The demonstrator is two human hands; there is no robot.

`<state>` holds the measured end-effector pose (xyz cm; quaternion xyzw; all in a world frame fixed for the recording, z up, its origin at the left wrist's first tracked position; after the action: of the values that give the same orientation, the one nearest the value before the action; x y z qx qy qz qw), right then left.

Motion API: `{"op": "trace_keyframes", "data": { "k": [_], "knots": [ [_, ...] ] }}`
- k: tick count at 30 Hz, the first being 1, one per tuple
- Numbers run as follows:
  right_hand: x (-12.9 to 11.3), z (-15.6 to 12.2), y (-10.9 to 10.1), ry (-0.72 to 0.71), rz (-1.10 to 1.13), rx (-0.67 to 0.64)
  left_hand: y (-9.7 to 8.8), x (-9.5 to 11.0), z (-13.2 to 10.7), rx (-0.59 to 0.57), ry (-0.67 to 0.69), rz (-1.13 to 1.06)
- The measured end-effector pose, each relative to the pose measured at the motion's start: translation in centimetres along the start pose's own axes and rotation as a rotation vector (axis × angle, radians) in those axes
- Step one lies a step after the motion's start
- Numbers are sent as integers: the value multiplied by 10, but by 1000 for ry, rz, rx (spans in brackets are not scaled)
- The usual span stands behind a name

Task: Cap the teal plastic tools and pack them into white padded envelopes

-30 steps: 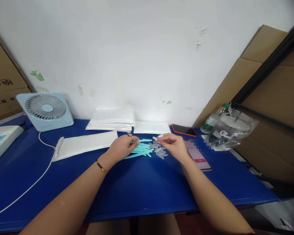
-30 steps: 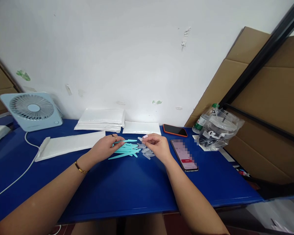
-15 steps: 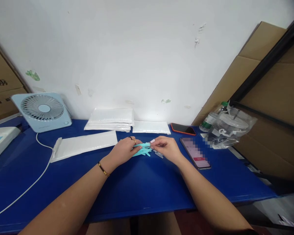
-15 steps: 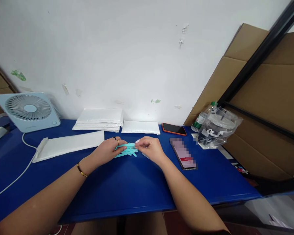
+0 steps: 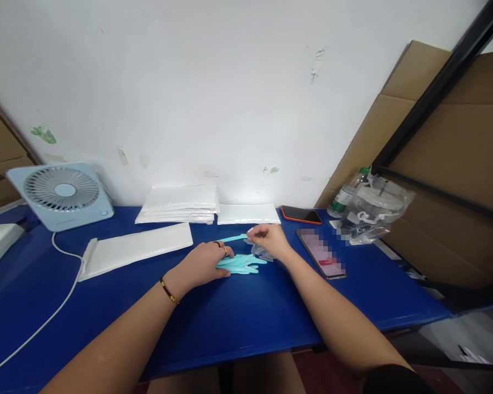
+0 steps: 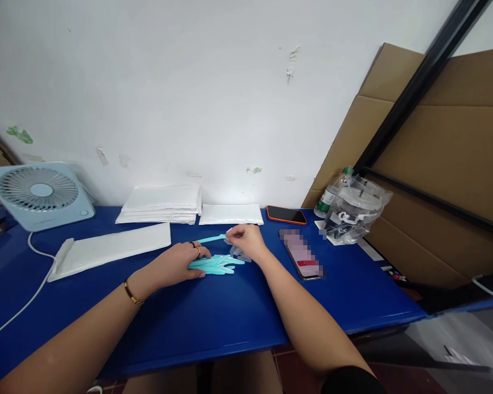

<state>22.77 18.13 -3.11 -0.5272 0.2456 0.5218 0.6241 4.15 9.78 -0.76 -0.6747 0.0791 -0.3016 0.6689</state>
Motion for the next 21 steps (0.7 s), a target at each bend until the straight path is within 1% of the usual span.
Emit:
{"op": "trace_keyframes", "data": {
  "k": [2, 4, 6, 9, 11, 13, 17, 21],
  "knots": [
    [-6, -2, 13, -68, -79, -60, 0, 4, -2, -22, 9, -11],
    [-12, -4, 18, -138, -131, -119, -1, 4, -2, -28, 0, -35],
    [-15, -4, 10, -195, -167, -139, -3, 3, -1, -24, -14, -67],
    [-13, 2, -15, -241, -289, -53, -5, 1, 1, 1, -42, -99],
    [-6, 7, -28, -229, -392, -34, -4, 0, 3, 24, -53, -93],
    [2, 10, -32, -213, -465, -69, -2, 1, 4, 39, -53, -86],
    [13, 11, -21, -205, -561, -157, 5, 2, 5, 53, -54, -74],
    [17, 11, -14, -147, -607, -171, 6, 3, 5, 106, -68, 4]
  ]
}}
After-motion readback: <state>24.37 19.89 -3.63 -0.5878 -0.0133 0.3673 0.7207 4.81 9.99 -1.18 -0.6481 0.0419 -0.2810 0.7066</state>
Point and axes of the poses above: each hand's wrist, its own z-axis towards the middle knuckle, its own y-axis out of the palm, x = y × z, the point moved 4 cm from there along z, towards the middle knuckle, and after that the axes turned 4 degrees about x, right-handed, at the moved point
